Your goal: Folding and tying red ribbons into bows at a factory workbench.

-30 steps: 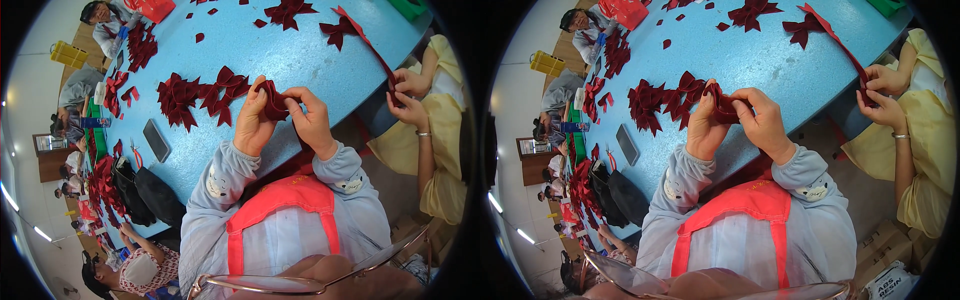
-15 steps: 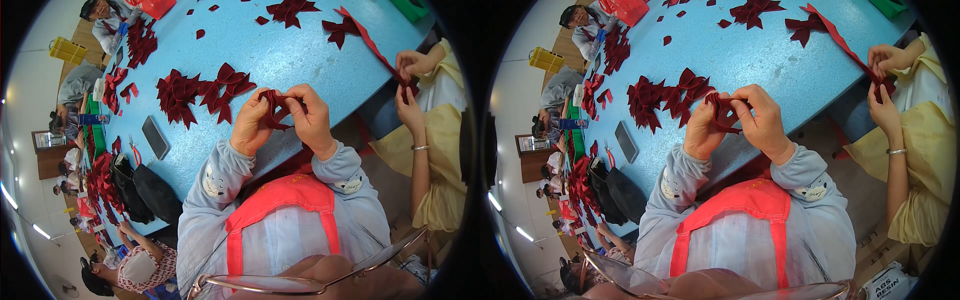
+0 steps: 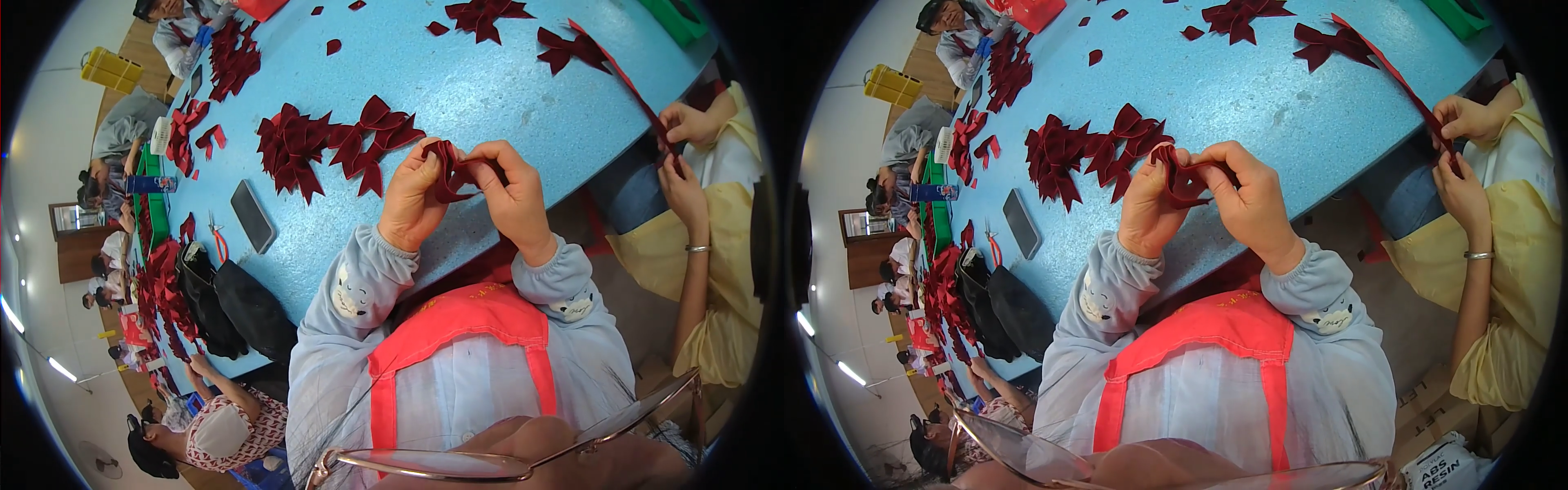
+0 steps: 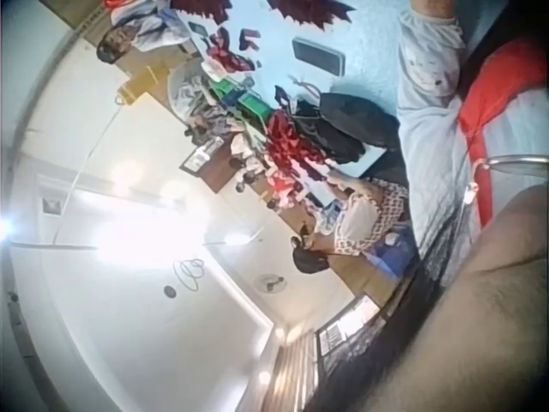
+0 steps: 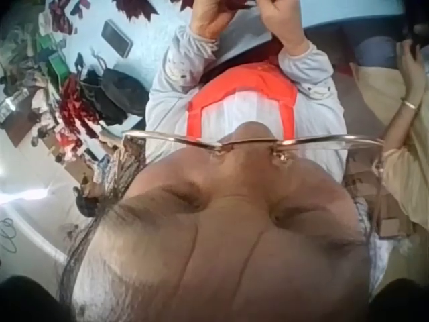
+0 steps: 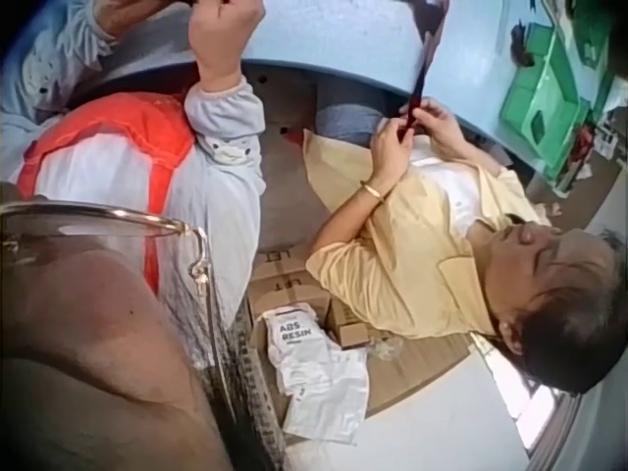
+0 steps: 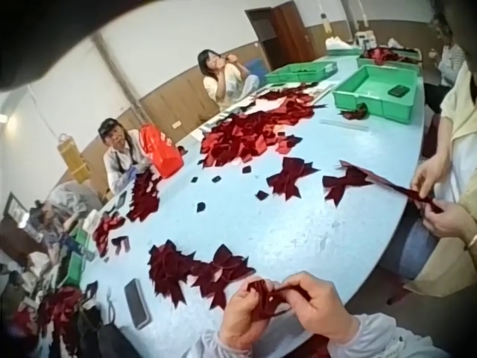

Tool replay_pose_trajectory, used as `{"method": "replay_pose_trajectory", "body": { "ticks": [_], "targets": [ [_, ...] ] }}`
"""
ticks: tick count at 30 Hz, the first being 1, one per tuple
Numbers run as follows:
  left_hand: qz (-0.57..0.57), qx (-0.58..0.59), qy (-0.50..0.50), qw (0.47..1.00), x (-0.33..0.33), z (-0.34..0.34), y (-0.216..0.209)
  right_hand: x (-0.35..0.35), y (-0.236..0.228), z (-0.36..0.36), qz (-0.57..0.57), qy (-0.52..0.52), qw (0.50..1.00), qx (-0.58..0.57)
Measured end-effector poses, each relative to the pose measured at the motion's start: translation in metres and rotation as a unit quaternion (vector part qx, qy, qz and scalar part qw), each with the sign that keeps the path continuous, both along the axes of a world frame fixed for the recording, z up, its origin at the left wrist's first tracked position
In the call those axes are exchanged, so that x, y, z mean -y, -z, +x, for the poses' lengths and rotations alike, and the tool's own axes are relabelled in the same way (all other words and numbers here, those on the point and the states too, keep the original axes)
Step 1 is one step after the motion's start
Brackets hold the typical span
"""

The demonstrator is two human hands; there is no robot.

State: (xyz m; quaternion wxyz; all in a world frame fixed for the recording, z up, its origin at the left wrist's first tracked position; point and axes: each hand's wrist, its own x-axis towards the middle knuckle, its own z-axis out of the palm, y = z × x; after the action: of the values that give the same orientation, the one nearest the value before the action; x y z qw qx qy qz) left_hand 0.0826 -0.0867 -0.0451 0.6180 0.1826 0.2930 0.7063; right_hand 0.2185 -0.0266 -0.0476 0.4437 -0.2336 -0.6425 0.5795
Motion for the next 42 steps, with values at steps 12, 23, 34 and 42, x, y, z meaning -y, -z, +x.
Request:
{"method": "replay_pose_trajectory", "body": {
  "ticks": [12,23,34,42],
  "targets": [
    [-0.022,0.037,0.031,0.999,0.003,-0.004,0.006,0.000,0.000,0.001,0.019,0.000,1.000,0.015],
    [0.032,-0.018,0.018,0.999,0.002,-0.007,0.010,0.002,0.002,-0.001,-0.066,-0.033,0.997,-0.026],
    [0.064,-0.100,0.002,0.993,0.002,-0.005,0.014,0.005,-0.002,-0.002,-0.080,-0.048,0.992,-0.089],
    [0.110,-0.087,0.032,0.990,-0.002,-0.009,0.024,-0.001,0.006,-0.001,-0.127,-0.090,0.985,-0.077]
  ]
}}
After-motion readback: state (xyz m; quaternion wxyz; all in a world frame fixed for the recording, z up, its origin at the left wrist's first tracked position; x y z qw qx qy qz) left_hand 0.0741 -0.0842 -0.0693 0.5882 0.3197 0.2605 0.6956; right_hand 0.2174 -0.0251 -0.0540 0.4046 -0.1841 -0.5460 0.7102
